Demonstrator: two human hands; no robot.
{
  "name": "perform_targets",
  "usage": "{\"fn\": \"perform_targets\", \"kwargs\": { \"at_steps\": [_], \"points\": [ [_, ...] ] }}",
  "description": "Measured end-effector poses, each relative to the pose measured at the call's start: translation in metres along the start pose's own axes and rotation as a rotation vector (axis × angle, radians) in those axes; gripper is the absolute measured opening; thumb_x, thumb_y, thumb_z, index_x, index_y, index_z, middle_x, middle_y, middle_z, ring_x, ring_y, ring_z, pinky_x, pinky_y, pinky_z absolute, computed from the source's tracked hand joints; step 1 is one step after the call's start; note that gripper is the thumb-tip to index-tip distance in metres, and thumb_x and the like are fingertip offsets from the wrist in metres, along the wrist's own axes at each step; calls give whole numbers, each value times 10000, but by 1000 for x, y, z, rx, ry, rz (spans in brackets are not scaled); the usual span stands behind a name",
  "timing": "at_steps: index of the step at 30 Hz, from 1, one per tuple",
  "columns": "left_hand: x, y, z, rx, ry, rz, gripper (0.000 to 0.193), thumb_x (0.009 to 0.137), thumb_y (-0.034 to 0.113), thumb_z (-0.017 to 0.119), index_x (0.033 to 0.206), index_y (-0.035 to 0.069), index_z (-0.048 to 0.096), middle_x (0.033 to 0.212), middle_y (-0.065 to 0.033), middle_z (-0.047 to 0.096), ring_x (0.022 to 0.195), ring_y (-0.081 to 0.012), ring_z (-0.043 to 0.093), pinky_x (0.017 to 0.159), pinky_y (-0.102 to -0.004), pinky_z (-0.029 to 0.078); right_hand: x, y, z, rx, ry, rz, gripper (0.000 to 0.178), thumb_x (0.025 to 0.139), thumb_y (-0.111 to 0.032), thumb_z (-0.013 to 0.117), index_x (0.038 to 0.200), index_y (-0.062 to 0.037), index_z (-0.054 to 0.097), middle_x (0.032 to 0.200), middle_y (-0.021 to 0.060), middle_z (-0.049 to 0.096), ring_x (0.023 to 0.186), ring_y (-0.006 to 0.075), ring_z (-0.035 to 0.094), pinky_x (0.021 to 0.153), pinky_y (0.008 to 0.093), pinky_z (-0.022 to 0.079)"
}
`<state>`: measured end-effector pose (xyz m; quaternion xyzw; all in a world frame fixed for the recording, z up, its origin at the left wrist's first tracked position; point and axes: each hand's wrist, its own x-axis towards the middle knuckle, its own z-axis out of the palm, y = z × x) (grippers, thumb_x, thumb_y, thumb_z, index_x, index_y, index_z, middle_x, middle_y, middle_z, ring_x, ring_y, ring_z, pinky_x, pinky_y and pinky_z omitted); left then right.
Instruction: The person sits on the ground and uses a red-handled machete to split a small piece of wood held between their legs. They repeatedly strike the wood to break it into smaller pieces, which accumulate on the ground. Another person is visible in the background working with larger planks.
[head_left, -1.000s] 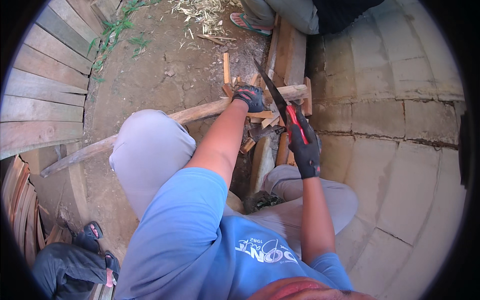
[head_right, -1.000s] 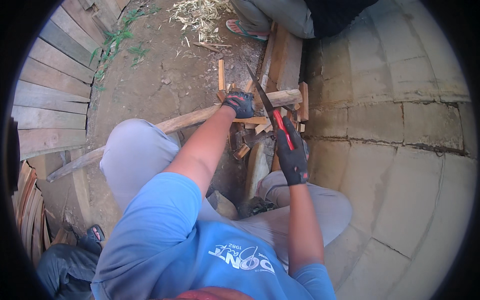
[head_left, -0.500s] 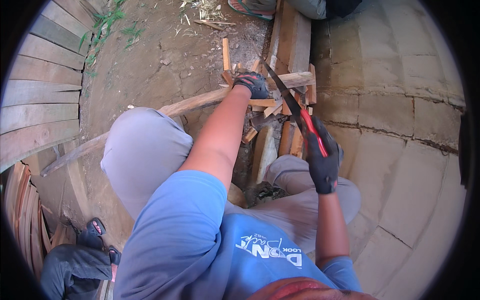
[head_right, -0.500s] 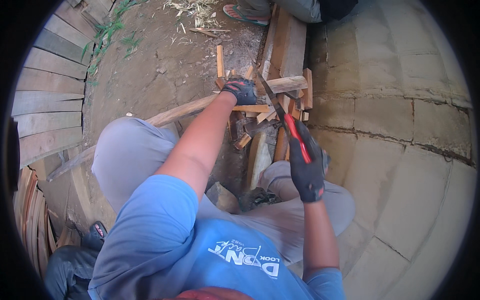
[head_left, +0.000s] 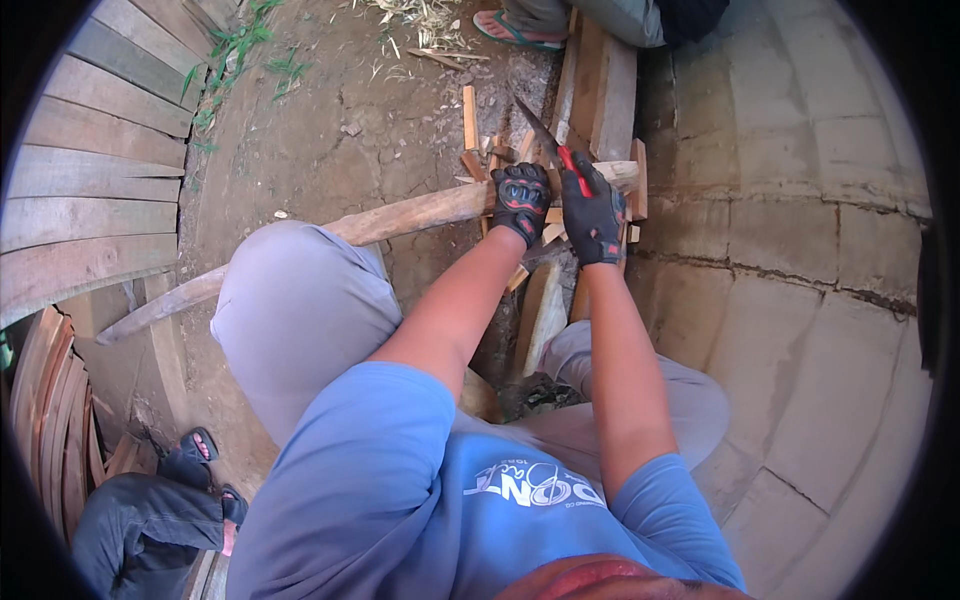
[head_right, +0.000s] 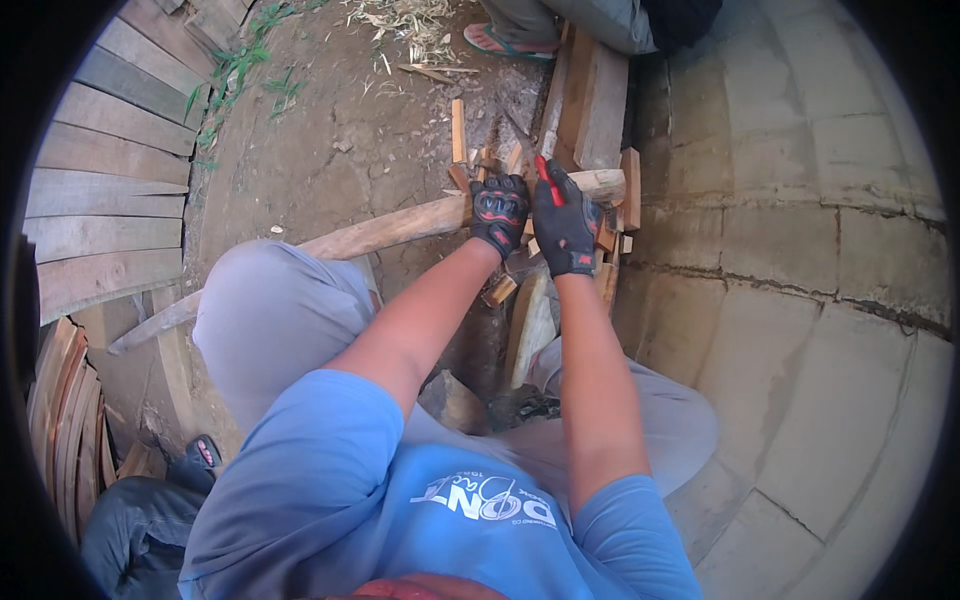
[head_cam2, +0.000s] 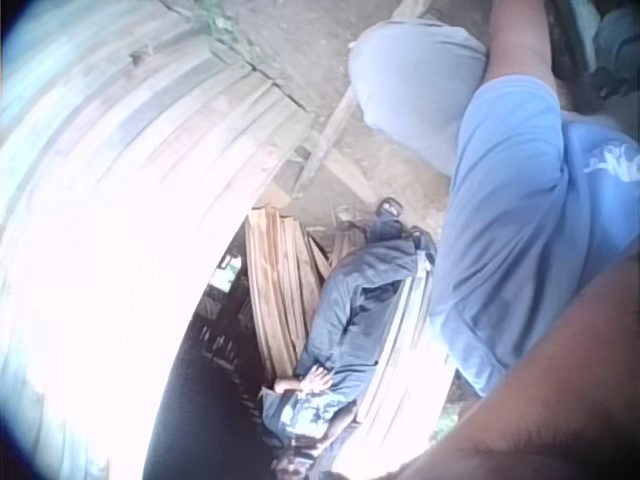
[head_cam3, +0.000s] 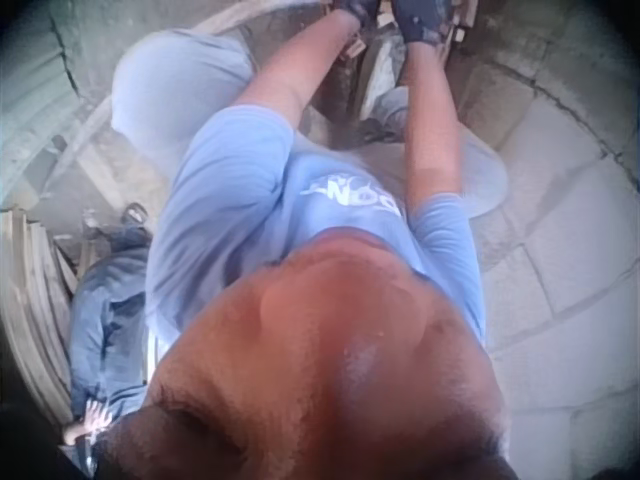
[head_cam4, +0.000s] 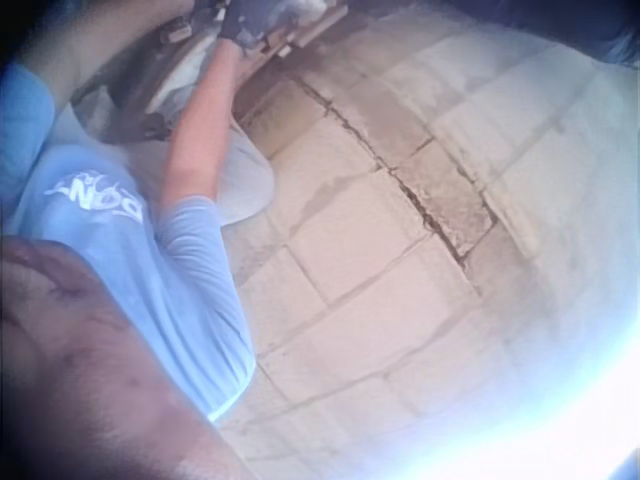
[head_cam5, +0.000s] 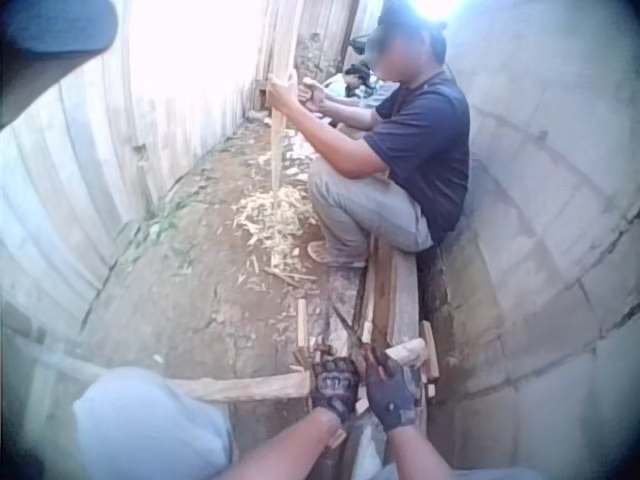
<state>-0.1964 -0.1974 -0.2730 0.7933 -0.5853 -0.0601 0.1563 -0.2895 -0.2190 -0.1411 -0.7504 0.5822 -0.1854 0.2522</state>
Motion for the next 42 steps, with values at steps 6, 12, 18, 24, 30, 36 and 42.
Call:
{"fn": "perform_targets", "kwargs": {
  "at_steps": [6,12,18,24,30,36,42],
  "points": [
    [14,-9,-27,-176,-235,116,291,827,174,738,1091,58,699,1057,-172,770,1041,-346,758,857,-477,590,2,10,1,32,18,-42,480,1014,-373,623,1400,-98,703,1302,235,729,1212,400,697,1064,465,527],
    [40,-23,-42,-218,-478,181,422,815,236,692,1170,9,713,1153,-246,763,1142,-382,739,979,-464,589,-23,18,-21,183,58,-136,436,1049,-326,607,1431,-130,686,1297,237,731,1217,407,693,1050,458,529],
    [59,-28,-50,-200,-683,209,449,824,301,649,1177,54,779,1218,-204,768,1112,-394,747,966,-468,595,-118,-30,-120,-45,-33,-12,421,1042,-269,659,1418,-84,691,1310,212,741,1205,360,719,1024,428,547],
    [70,-27,-41,-180,-726,267,398,838,286,630,1113,56,802,1190,-191,780,1114,-363,752,962,-470,587,-175,-30,-170,-79,-13,96,418,1055,-225,658,1439,-63,687,1084,72,772,797,126,657,731,299,539],
    [35,-1,-47,-127,-366,46,311,857,273,655,1039,80,818,1089,-171,795,1030,-332,768,865,-483,585,-170,-34,-171,35,5,221,372,1036,-184,666,1391,-82,714,1225,184,779,1096,305,770,960,391,565],
    [23,-2,-26,-122,-104,61,214,884,230,629,941,113,799,945,-118,796,913,-310,777,762,-476,564,-171,-29,-167,-16,3,94,412,1060,-222,655,1443,-74,689,984,19,735,637,57,530,587,258,470],
    [24,-4,-20,-135,-130,62,234,897,216,595,941,108,798,958,-137,795,918,-308,778,771,-472,577,-139,-25,-135,-122,35,-65,392,1038,-213,672,1402,-73,708,1146,131,795,922,233,757,809,356,580]
  ]
}}
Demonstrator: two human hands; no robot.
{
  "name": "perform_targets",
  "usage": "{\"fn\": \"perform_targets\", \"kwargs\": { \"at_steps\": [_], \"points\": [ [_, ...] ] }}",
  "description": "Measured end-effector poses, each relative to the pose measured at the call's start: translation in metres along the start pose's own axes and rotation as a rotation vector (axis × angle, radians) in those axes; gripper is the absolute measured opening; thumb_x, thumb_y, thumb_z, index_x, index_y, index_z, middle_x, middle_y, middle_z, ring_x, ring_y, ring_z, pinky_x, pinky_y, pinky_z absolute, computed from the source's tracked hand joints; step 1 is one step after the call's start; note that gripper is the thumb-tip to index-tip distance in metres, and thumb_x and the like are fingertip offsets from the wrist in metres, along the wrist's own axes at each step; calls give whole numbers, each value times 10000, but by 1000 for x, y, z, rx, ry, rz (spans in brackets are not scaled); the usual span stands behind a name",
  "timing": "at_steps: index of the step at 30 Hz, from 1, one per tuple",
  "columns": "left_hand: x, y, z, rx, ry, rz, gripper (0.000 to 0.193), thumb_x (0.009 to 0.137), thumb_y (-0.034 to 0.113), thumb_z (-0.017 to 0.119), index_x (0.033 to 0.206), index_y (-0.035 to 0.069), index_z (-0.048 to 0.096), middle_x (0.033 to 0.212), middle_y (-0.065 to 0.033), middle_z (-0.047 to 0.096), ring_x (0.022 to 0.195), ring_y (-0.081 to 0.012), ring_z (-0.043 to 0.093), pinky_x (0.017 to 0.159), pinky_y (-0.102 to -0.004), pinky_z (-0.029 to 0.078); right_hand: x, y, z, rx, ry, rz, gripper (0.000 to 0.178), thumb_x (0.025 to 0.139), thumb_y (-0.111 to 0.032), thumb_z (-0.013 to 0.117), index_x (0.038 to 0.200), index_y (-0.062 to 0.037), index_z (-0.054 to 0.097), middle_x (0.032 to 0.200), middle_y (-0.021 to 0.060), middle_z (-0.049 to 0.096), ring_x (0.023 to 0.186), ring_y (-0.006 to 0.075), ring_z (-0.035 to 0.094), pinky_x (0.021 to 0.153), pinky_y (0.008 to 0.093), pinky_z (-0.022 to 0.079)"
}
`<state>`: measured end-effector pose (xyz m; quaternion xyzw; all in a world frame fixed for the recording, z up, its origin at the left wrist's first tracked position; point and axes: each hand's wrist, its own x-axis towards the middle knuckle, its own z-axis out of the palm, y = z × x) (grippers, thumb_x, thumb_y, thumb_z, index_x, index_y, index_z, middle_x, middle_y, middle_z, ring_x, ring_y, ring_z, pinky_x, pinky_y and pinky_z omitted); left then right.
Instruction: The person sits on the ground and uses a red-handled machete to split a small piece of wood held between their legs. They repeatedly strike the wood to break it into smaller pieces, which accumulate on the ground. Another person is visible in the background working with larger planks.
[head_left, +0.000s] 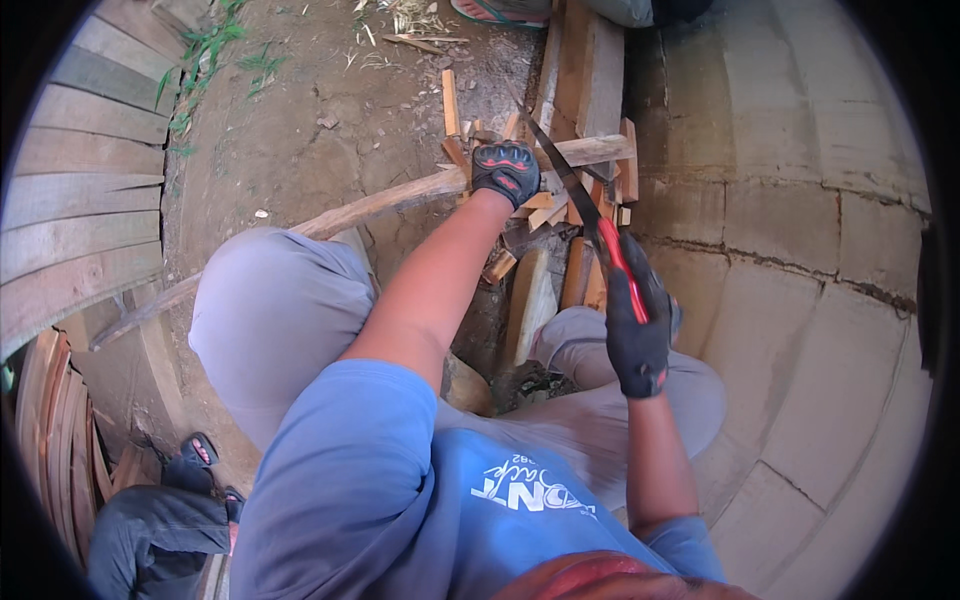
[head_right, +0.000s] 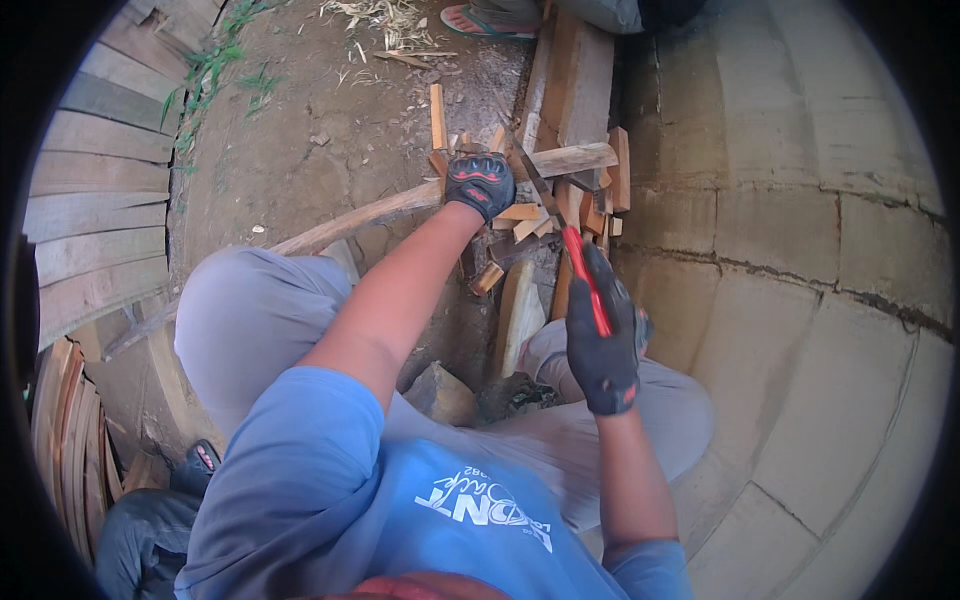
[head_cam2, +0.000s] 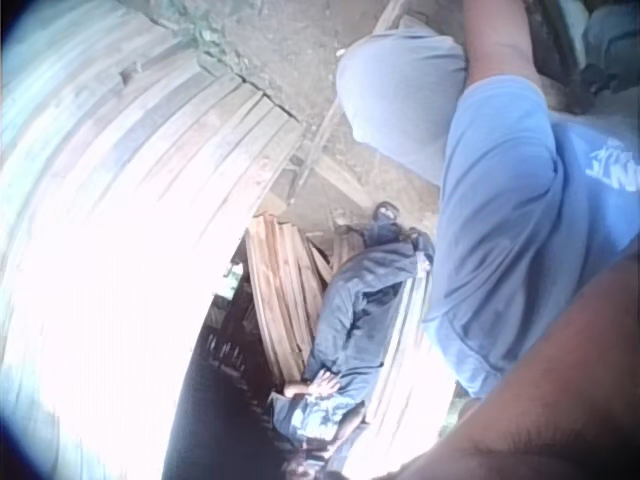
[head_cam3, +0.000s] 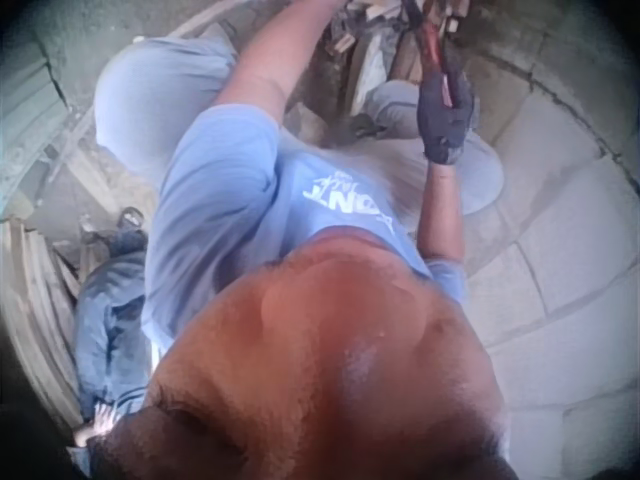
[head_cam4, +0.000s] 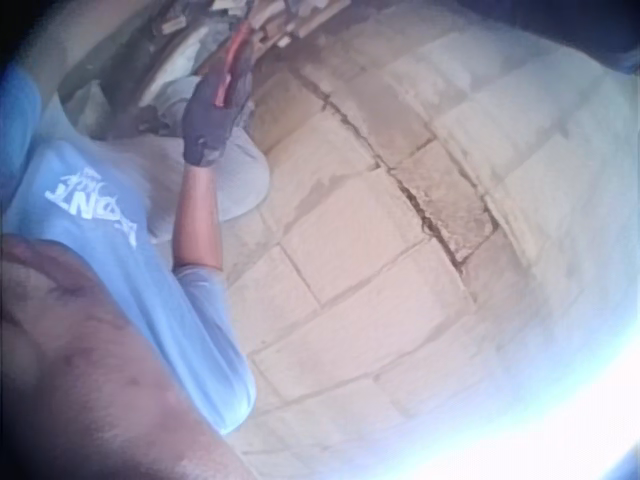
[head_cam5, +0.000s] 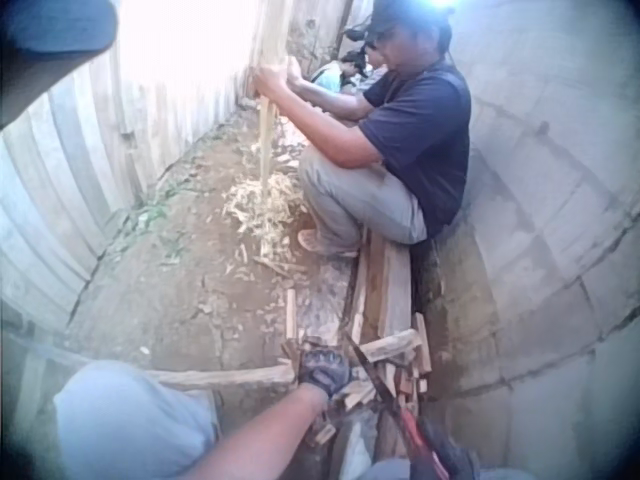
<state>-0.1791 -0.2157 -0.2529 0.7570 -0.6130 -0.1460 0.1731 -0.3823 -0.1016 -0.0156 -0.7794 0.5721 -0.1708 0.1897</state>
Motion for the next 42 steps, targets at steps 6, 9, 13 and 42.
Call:
{"fn": "perform_targets", "kwargs": {
  "at_steps": [6,9,13,42],
  "points": [
    [-9,5,5,-1,-93,6,221,866,232,637,945,101,796,968,-155,795,930,-315,780,785,-468,585,56,-6,58,34,-32,-50,396,1061,-269,589,1413,-117,688,1239,210,752,1144,393,724,985,467,559],
    [1,6,-4,42,-54,-3,225,871,225,634,964,103,798,1000,-148,798,961,-315,780,799,-473,584,73,5,68,94,11,-74,399,1054,-295,607,1390,-105,702,1254,215,748,1182,389,710,998,468,556],
    [4,4,-10,18,-77,-38,239,894,212,607,987,104,799,1048,-143,798,1004,-318,775,837,-482,583,87,4,61,123,3,-47,400,1026,-315,657,1339,-79,736,1268,204,752,1193,374,713,1019,459,551],
    [0,-19,-27,-13,-300,114,517,836,399,730,1203,42,662,1163,-229,762,1104,-413,738,961,-510,578,19,37,96,247,-88,110,486,1093,-347,586,1537,-148,588,1442,207,664,1290,367,665,1069,443,515]
  ]
}}
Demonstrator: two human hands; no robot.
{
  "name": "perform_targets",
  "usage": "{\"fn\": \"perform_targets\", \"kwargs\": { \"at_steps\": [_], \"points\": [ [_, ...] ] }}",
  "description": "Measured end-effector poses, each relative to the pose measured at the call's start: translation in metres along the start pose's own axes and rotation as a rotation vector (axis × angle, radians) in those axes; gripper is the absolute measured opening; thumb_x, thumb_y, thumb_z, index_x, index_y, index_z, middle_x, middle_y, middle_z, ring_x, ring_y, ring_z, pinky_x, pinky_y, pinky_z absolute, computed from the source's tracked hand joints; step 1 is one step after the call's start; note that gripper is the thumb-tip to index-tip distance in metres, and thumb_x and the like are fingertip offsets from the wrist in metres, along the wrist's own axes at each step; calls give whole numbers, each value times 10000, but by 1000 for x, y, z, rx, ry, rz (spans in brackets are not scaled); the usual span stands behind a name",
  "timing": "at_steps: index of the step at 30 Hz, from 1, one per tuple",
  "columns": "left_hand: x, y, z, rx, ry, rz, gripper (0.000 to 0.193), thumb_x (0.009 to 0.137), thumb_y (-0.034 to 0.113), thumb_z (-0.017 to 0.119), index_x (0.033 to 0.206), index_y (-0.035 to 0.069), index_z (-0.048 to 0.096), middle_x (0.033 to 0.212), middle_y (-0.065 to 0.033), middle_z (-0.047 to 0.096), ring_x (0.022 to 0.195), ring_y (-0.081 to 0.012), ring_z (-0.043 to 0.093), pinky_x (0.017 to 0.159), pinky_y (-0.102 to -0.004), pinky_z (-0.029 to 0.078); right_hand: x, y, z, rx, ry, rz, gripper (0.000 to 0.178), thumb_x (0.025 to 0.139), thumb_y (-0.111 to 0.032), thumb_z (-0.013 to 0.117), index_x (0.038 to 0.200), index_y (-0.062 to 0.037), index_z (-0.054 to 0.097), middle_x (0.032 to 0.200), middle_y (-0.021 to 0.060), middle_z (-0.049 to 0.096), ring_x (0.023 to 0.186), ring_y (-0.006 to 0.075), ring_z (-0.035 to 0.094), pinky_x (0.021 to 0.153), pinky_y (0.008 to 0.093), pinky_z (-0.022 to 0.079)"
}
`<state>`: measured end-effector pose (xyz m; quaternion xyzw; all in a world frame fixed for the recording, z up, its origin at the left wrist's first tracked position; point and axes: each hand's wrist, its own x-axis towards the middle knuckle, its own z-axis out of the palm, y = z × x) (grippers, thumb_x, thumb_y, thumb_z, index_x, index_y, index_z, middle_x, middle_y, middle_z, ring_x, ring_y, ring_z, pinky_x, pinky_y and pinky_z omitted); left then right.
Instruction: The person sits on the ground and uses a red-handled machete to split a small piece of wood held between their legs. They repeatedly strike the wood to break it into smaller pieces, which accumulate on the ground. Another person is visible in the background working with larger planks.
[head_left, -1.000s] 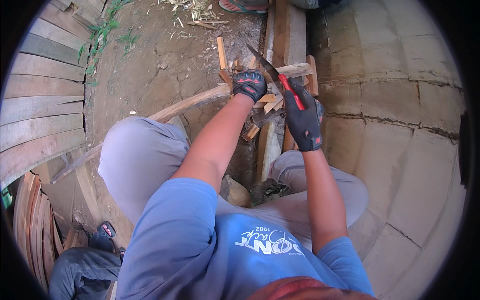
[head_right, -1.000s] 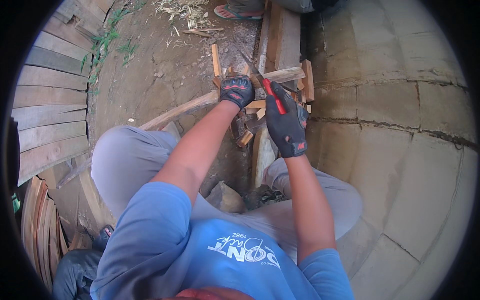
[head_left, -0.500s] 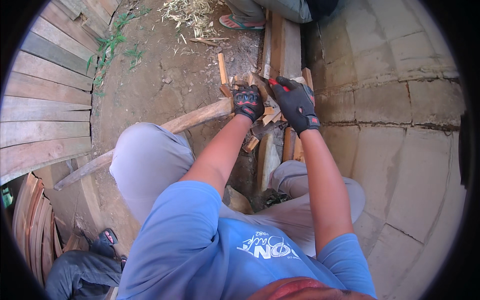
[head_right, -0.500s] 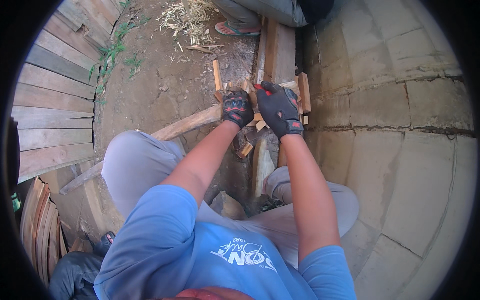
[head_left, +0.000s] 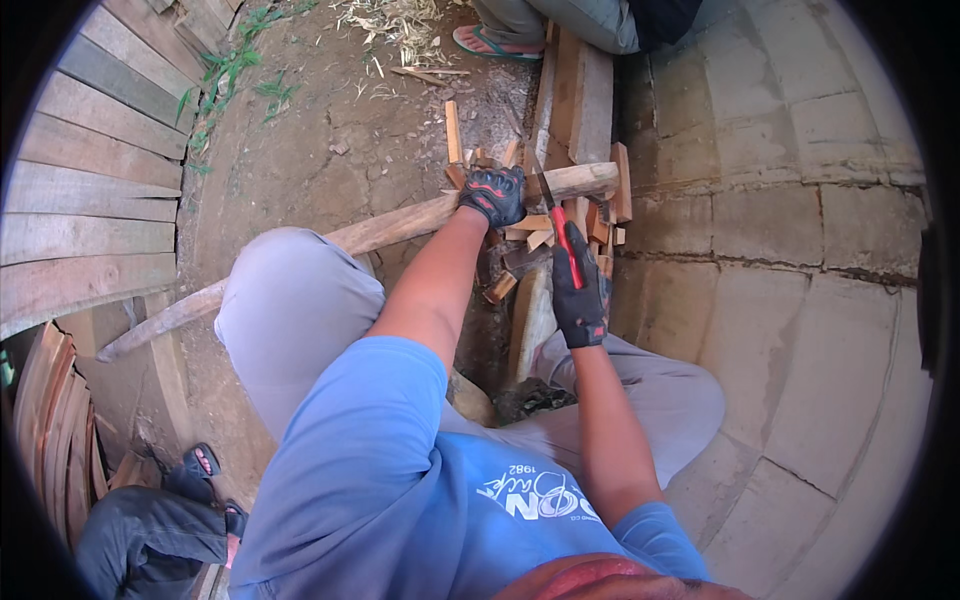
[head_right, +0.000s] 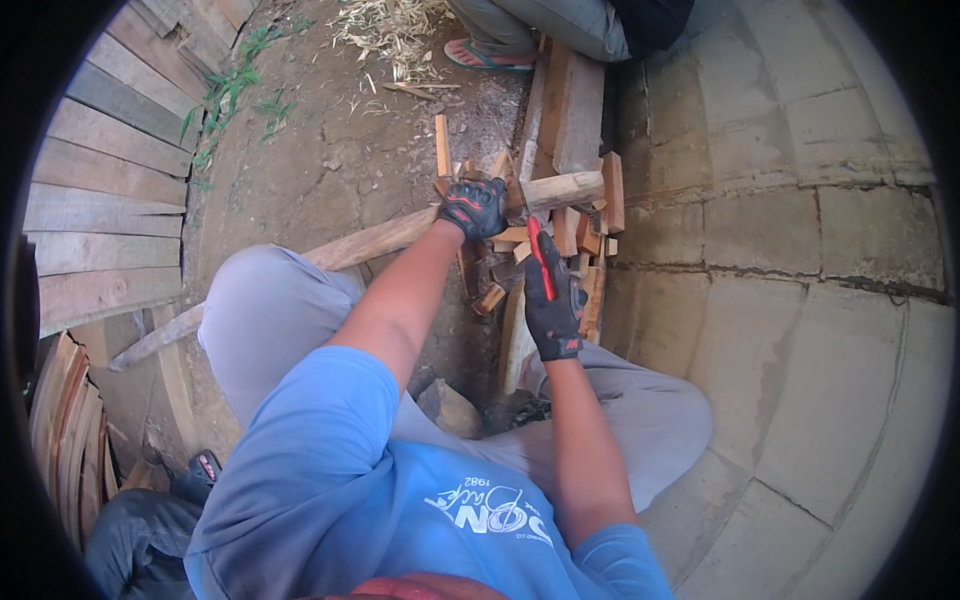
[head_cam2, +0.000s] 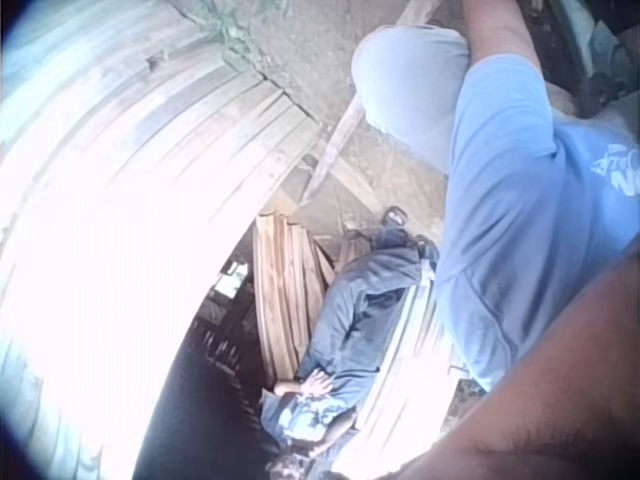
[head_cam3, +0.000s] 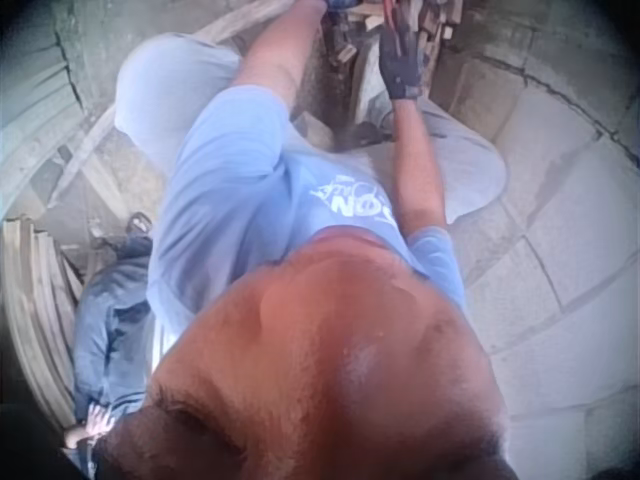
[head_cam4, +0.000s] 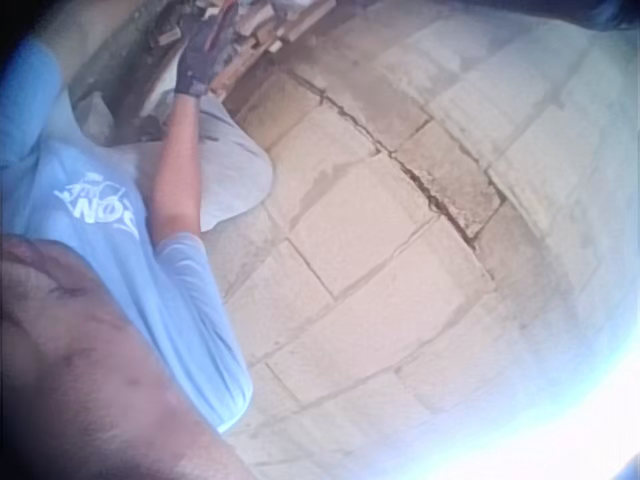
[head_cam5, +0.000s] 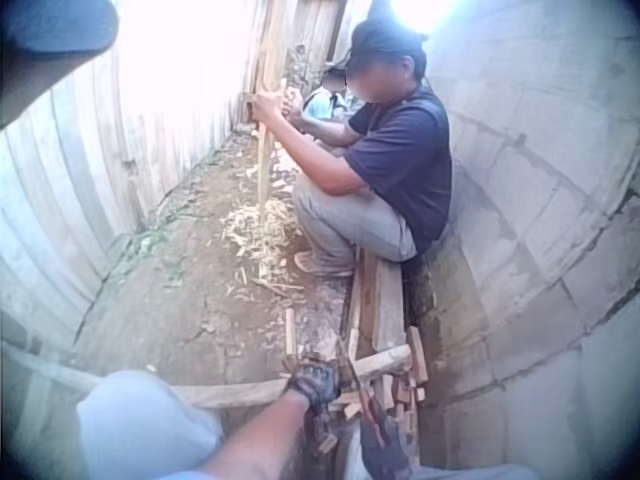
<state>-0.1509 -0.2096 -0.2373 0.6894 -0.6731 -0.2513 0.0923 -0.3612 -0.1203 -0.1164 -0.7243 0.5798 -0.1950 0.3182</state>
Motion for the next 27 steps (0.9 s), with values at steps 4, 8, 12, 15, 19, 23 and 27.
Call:
{"fn": "perform_targets", "kwargs": {
  "at_steps": [4,8,12,15,19,23,27],
  "points": [
    [1,-3,5,-42,1,21,551,830,418,729,1219,34,659,1164,-230,763,1105,-415,738,977,-513,573,18,-7,-20,-24,-50,0,537,1088,-404,593,1575,-184,546,1418,170,686,1288,375,664,1094,453,491],
    [0,-2,11,9,19,29,554,819,416,730,1212,31,666,1164,-236,762,1094,-411,742,985,-501,572,2,-1,-15,-108,-27,5,515,1080,-406,596,1573,-265,552,1366,182,707,1249,386,681,1096,483,479],
    [0,2,7,-36,-9,66,565,814,420,732,1207,20,664,1154,-243,762,1090,-411,743,979,-505,575,-10,13,-21,-33,3,-22,473,1053,-305,657,1510,-188,631,1380,191,708,1277,361,687,1040,432,538],
    [4,0,12,-9,-5,37,572,812,426,737,1205,17,662,1141,-244,762,1079,-408,745,976,-506,576,-14,-16,-25,-50,23,25,497,1080,-357,588,1548,-190,581,1356,197,704,1177,383,708,957,467,550],
    [7,-7,15,-2,12,43,556,816,420,737,1198,21,669,1149,-245,757,1084,-409,740,976,-508,576,-50,-62,-65,-201,3,-7,452,1066,-300,615,1485,-133,638,1311,204,726,1154,355,727,960,438,553],
    [9,-10,13,-3,44,32,570,818,432,752,1214,29,682,1161,-238,750,1117,-398,726,986,-504,574,-89,-83,-110,-215,-13,50,434,1053,-243,663,1442,-52,666,1181,184,780,963,252,759,869,371,567],
    [6,-6,10,-9,38,34,575,810,430,761,1234,49,686,1177,-213,753,1124,-382,725,988,-494,575,-110,-114,-134,-125,-54,248,453,1040,-237,652,1468,-91,651,1312,197,740,1180,339,723,1016,425,541]
  ]
}}
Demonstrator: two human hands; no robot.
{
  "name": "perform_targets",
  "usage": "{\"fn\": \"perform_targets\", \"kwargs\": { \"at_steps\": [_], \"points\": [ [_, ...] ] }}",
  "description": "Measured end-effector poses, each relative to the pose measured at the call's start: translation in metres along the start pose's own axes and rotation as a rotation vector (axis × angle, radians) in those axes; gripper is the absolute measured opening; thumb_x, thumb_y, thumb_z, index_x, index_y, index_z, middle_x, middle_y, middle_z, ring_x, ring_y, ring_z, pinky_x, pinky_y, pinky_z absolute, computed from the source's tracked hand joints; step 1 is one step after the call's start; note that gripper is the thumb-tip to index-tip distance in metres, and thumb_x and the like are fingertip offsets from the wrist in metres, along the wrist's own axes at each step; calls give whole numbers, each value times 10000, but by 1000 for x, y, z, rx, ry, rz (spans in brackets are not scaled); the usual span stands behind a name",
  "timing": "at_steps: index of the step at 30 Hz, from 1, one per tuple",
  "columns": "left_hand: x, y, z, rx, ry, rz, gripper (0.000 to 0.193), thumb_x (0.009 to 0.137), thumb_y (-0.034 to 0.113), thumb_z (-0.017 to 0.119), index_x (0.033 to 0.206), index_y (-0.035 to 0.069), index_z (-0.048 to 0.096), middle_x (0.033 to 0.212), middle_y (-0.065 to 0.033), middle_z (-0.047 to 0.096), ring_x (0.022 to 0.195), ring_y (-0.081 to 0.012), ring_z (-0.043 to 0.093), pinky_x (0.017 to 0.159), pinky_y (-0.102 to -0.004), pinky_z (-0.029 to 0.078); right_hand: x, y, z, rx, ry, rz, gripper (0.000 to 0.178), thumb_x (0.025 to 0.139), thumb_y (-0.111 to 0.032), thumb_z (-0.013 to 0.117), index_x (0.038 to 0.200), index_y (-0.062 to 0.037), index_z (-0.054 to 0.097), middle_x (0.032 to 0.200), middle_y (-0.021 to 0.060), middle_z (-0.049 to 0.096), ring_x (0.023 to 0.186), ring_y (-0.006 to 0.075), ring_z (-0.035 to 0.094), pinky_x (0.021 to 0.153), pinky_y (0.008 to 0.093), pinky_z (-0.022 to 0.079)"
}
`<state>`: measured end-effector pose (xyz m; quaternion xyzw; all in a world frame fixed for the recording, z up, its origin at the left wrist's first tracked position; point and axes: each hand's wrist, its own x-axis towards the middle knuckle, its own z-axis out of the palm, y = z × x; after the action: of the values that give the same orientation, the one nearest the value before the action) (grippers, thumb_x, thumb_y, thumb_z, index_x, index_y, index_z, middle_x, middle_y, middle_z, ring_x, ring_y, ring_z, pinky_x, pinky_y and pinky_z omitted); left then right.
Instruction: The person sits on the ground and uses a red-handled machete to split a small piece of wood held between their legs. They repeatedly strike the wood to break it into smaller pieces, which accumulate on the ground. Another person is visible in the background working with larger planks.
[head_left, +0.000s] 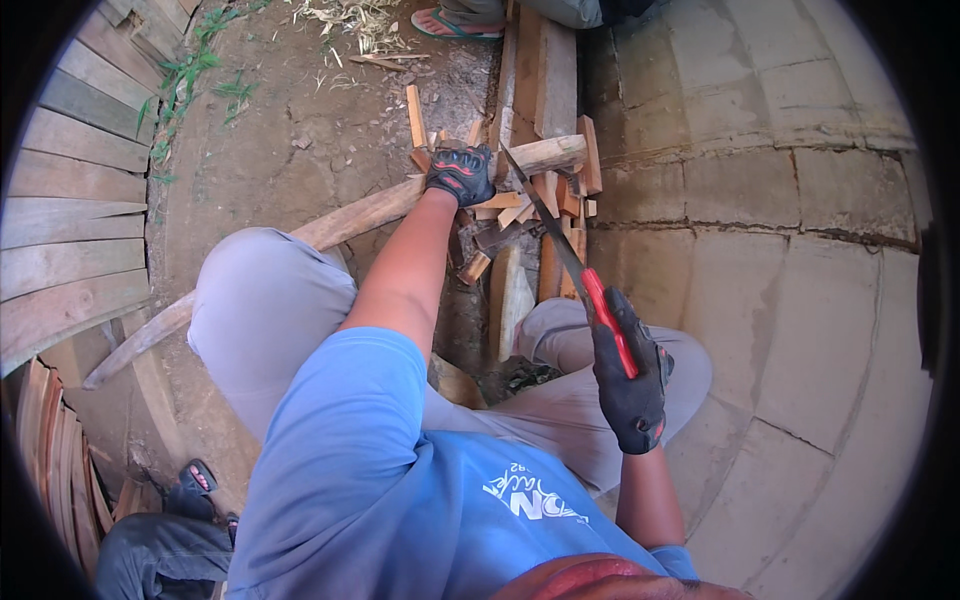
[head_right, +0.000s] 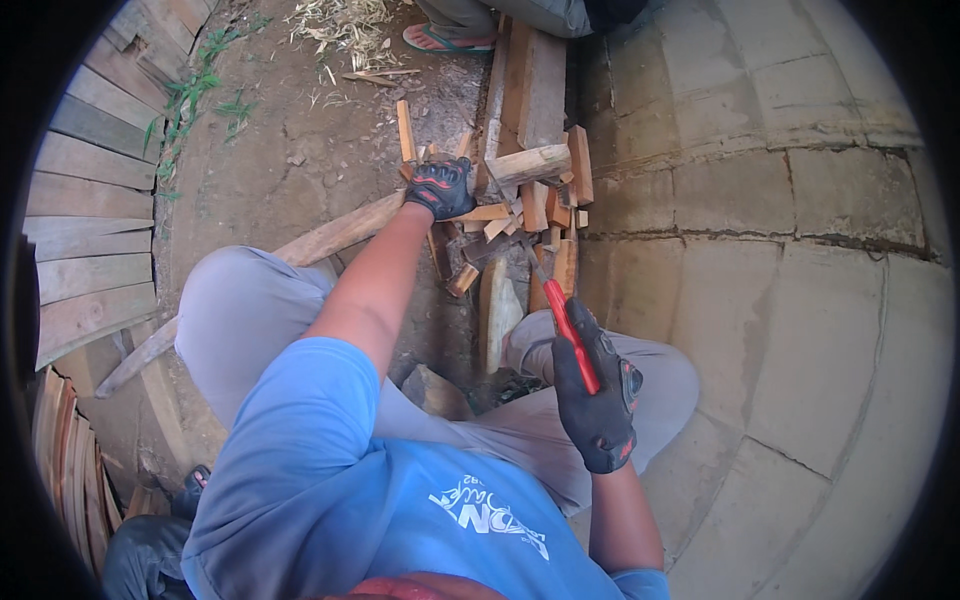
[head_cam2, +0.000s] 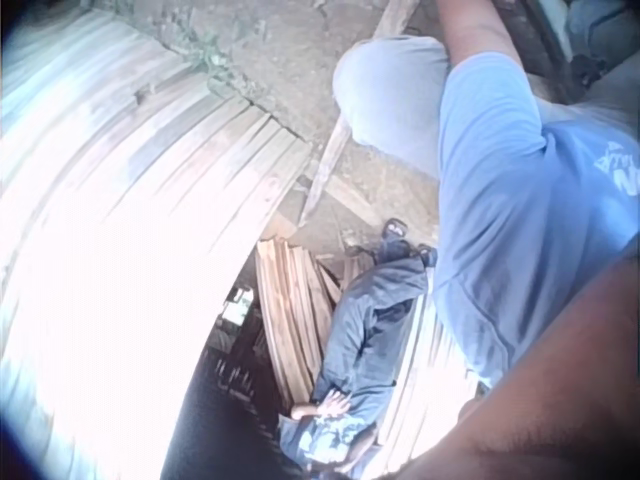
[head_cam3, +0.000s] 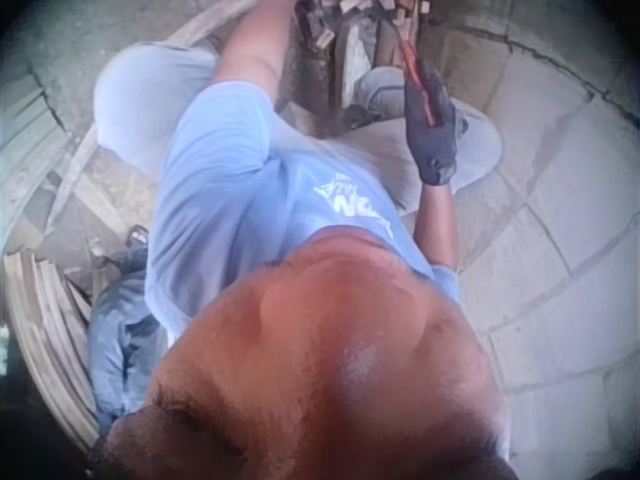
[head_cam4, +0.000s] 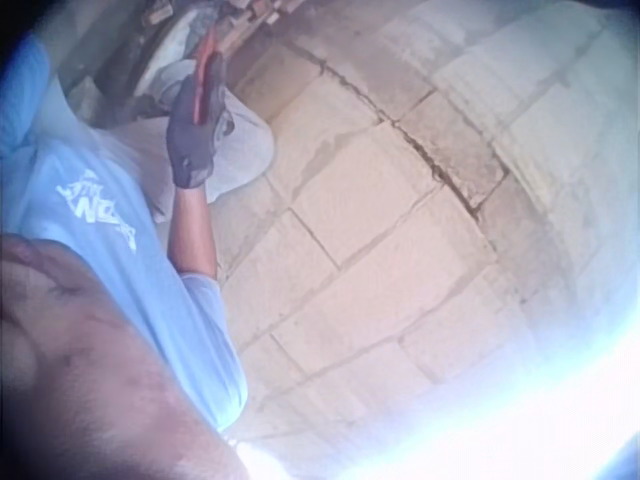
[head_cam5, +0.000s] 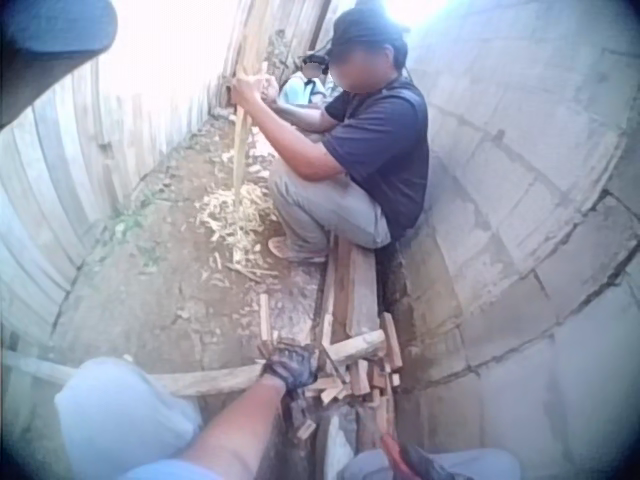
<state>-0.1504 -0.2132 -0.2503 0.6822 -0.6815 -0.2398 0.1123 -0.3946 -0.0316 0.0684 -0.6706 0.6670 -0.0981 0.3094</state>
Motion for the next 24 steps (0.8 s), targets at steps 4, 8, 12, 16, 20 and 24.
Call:
{"fn": "perform_targets", "kwargs": {
  "at_steps": [4,8,12,16,20,24],
  "points": [
    [-2,5,-5,-6,-9,-15,562,811,422,758,1237,64,686,1178,-198,757,1115,-376,731,981,-491,576,7,-10,4,14,30,2,466,1032,-234,665,1478,-100,643,1332,195,736,1242,350,713,1069,436,521],
    [-4,3,-4,-50,2,-27,543,815,407,750,1231,66,685,1179,-199,760,1116,-371,736,972,-497,577,60,4,52,-92,96,-162,450,1044,-278,637,1461,-110,654,1309,208,734,1203,381,711,1056,456,522],
    [-5,3,-3,9,-30,-67,507,835,379,730,1220,54,678,1169,-215,760,1094,-359,750,957,-495,579,158,16,123,-145,153,-294,431,1048,-320,603,1430,-137,674,1304,210,727,1173,405,702,995,478,542],
    [-18,30,19,-82,-235,39,434,895,407,677,1148,62,751,1221,-220,760,1148,-348,746,1003,-494,568,261,67,192,-235,236,-195,444,1032,-329,608,1404,-102,689,1305,217,725,1172,402,704,976,483,559],
    [-41,5,90,-4,-198,-55,464,982,346,581,1326,56,691,1240,-239,750,1136,-362,748,1020,-503,563,244,62,223,37,195,-462,504,1033,-335,626,1479,-100,626,1332,217,717,1201,420,694,1019,464,545],
    [-16,-13,23,4,-83,-100,509,904,374,699,1305,63,656,1216,-223,741,1087,-382,746,973,-512,576,226,75,225,-38,52,-244,495,1035,-342,611,1477,-121,631,1346,217,708,1206,423,687,1018,487,542]
  ]
}}
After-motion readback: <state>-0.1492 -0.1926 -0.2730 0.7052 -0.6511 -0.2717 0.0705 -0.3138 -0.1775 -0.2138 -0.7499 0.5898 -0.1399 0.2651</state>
